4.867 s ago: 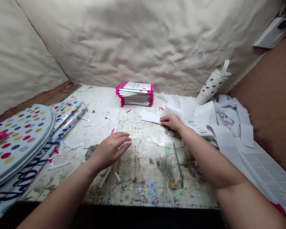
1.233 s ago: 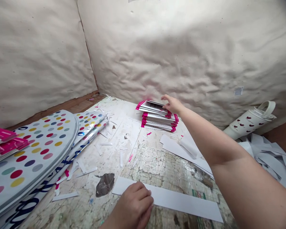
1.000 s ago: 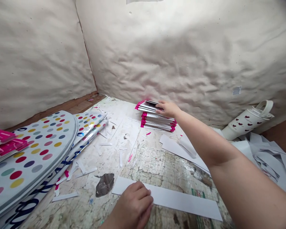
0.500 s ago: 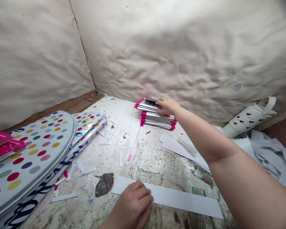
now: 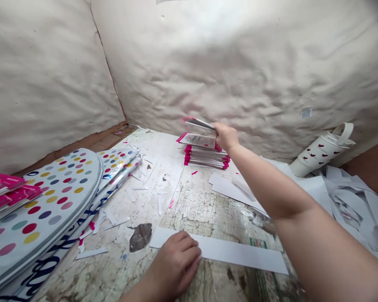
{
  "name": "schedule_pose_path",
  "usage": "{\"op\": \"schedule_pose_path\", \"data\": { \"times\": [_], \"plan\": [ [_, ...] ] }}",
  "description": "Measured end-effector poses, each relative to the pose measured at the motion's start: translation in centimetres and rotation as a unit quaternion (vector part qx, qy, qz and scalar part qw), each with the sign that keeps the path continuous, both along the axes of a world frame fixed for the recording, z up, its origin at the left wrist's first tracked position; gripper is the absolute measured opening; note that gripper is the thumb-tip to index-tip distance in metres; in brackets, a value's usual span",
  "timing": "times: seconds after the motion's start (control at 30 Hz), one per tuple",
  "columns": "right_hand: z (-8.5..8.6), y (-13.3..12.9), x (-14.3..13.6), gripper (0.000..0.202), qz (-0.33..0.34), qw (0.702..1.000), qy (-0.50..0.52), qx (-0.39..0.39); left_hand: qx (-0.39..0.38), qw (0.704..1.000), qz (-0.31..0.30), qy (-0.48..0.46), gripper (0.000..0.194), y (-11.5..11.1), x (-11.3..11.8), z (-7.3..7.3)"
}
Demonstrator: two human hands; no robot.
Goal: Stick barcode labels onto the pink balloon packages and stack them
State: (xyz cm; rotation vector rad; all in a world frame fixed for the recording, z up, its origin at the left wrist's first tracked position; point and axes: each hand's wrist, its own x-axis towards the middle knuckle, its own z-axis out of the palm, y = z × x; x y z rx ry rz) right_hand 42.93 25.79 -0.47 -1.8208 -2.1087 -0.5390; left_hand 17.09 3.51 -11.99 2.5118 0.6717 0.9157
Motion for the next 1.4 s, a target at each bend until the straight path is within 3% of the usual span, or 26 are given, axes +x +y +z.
{"op": "schedule_pose_path", "data": {
  "times": [0.07,0.13,0.17,0.23,0.3,0.33,0.37,0.4,0.43,0.47,0.5,0.57,0.63,0.67,0.77,0.83,0.93,1.0,1.07,1.13,1.2,1.27,1.33,1.4],
  "plan": [
    [1.8,-4.8,0.8,0.031,0.101,0.988,0.042,0.111,-0.061,0.995,0.029,-0.067,0.021,0.1,-0.7,0.2],
    [3.1,-11.6,1.0,0.026,0.249,0.946,0.045,0.202,-0.233,0.955,0.061,-0.174,0.023,0.3,-1.3,1.0],
    [3.5,-15.3,0.9,0.025,0.315,0.924,0.02,0.215,-0.356,0.908,0.053,-0.215,0.03,0.5,-1.5,1.7],
    [3.5,-22.5,0.6,0.018,0.402,0.896,-0.065,0.174,-0.589,0.77,-0.03,-0.241,0.053,0.7,-1.1,3.6],
    [2.9,-28.2,0.5,0.019,0.431,0.88,-0.157,0.123,-0.714,0.652,-0.139,-0.211,0.064,0.5,0.2,5.6],
    [2.3,-30.3,0.7,0.02,0.42,0.883,-0.183,0.105,-0.734,0.628,-0.168,-0.196,0.062,0.2,1.1,6.4],
    [1.7,-31.9,1.1,0.022,0.386,0.899,-0.175,0.108,-0.731,0.63,-0.176,-0.195,0.057,-0.2,2.1,7.0],
    [1.0,-33.0,1.7,0.026,0.334,0.925,-0.123,0.13,-0.712,0.651,-0.165,-0.205,0.052,-0.7,3.1,7.3],
    [0.3,-33.8,2.3,0.032,0.27,0.949,-0.024,0.163,-0.682,0.682,-0.145,-0.222,0.047,-1.4,3.9,7.4],
    [-0.4,-34.4,2.9,0.037,0.21,0.954,0.109,0.187,-0.648,0.712,-0.125,-0.241,0.043,-2.1,4.7,7.3],
    [-1.1,-35.0,3.3,0.042,0.165,0.935,0.253,0.186,-0.613,0.738,-0.108,-0.261,0.039,-2.9,5.2,7.0],
    [-2.3,-35.9,3.4,0.044,0.146,0.849,0.496,0.111,-0.551,0.781,-0.097,-0.277,0.034,-4.4,6.0,6.1],
    [-3.3,-36.9,2.5,0.038,0.158,0.769,0.619,0.021,-0.487,0.824,-0.09,-0.276,0.035,-5.7,6.3,5.5],
    [-3.7,-37.4,1.8,0.037,0.156,0.744,0.649,0.002,-0.45,0.845,-0.085,-0.276,0.038,-6.3,6.4,5.5],
    [-4.2,-38.2,0.0,0.059,0.162,0.708,0.687,0.004,-0.346,0.885,-0.081,-0.302,0.058,-7.7,6.9,6.2],
    [-4.4,-38.2,-0.6,0.07,0.173,0.701,0.692,0.014,-0.311,0.888,-0.096,-0.324,0.067,-8.1,7.3,6.8],
    [-5.0,-37.9,-0.6,0.068,0.148,0.705,0.693,0.028,-0.313,0.884,-0.123,-0.324,0.074,-8.2,7.5,6.8],
    [-5.6,-37.8,-0.5,0.065,0.123,0.711,0.691,0.034,-0.34,0.885,-0.121,-0.294,0.065,-8.0,7.3,6.0],
    [-6.4,-38.1,-0.4,0.056,0.116,0.712,0.692,0.022,-0.384,0.882,-0.095,-0.258,0.041,-8.0,7.1,5.1],
    [-7.3,-38.6,-0.4,0.044,0.127,0.704,0.697,-0.045,-0.431,0.867,-0.061,-0.241,0.024,-8.1,7.2,4.4],
    [-8.0,-39.3,-0.1,0.032,0.13,0.702,0.691,-0.113,-0.464,0.854,-0.041,-0.234,0.024,-8.3,7.4,4.3],
    [-8.3,-40.0,0.7,0.025,0.108,0.707,0.687,-0.128,-0.469,0.857,-0.053,-0.208,0.028,-8.0,7.2,4.6],
    [-8.1,-40.2,2.1,0.02,0.063,0.699,0.705,-0.1,-0.429,0.885,-0.08,-0.16,0.032,-7.0,6.0,5.0],
    [-7.4,-39.9,3.9,0.021,0.006,0.667,0.742,-0.068,-0.326,0.94,-0.061,-0.08,0.037,-5.4,3.5,4.8]
  ]
}}
